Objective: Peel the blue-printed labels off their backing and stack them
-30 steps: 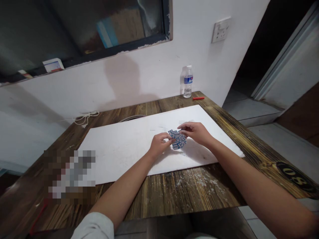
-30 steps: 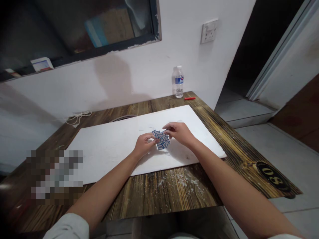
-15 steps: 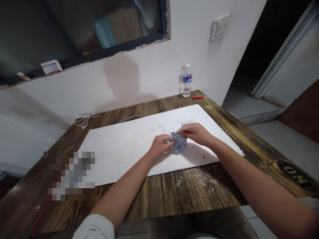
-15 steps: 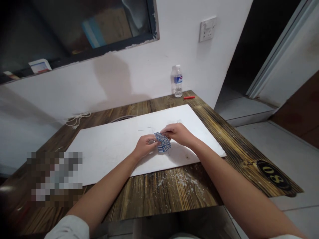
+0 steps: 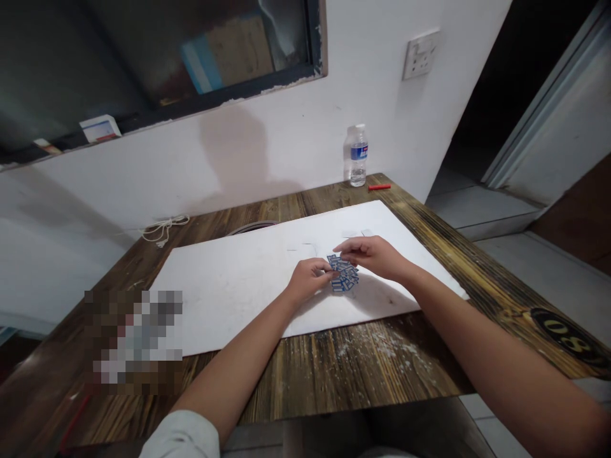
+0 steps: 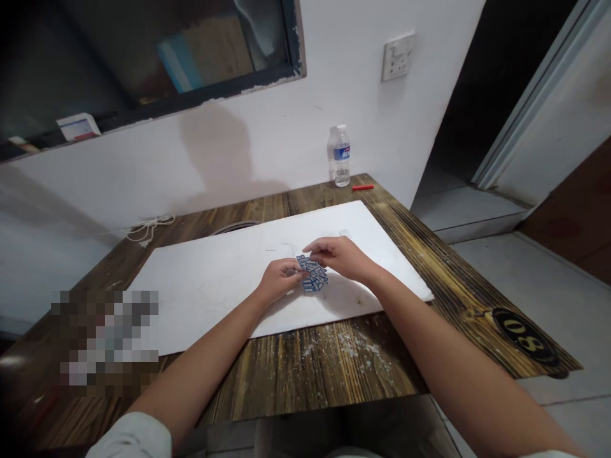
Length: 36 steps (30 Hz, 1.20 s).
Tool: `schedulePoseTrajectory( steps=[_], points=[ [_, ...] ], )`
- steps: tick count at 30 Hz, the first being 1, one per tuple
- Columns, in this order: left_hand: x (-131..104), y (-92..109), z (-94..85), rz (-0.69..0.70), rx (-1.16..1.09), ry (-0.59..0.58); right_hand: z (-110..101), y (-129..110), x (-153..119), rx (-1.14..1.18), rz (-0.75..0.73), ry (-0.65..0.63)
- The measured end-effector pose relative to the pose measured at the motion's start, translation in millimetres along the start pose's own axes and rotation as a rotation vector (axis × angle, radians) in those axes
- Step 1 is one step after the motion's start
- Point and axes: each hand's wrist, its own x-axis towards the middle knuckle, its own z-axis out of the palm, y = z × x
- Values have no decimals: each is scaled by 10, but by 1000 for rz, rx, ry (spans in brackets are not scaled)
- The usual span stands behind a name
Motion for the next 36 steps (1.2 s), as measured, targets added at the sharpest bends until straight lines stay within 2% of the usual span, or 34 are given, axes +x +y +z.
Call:
schedulePoseTrajectory(
  steps=[6,12,14,16,20,24,26,36],
  points=[
    [-2,1,-2,-25,-34,11,-7,-27,-17,83,51,13],
    [6,-22,-3,-84,-116,54,-25,-61,7,217,46,165],
    [10,-27,-1,-106,-145,85,-54,-12,25,189,55,216],
    [14,-36,0,-134,-183,117,-95,49,41,63,65,211],
    [28,-78,3,-164,-227,192,-150,105,39,-280,90,-3],
    [49,-135,-2,-175,-228,284,-112,71,-9,-491,-38,-283],
    [56,-150,-7,-177,-238,320,-74,57,-33,-562,-63,-371],
    [55,-108,-17,-187,-258,375,9,108,-31,-620,-79,-461]
  ],
)
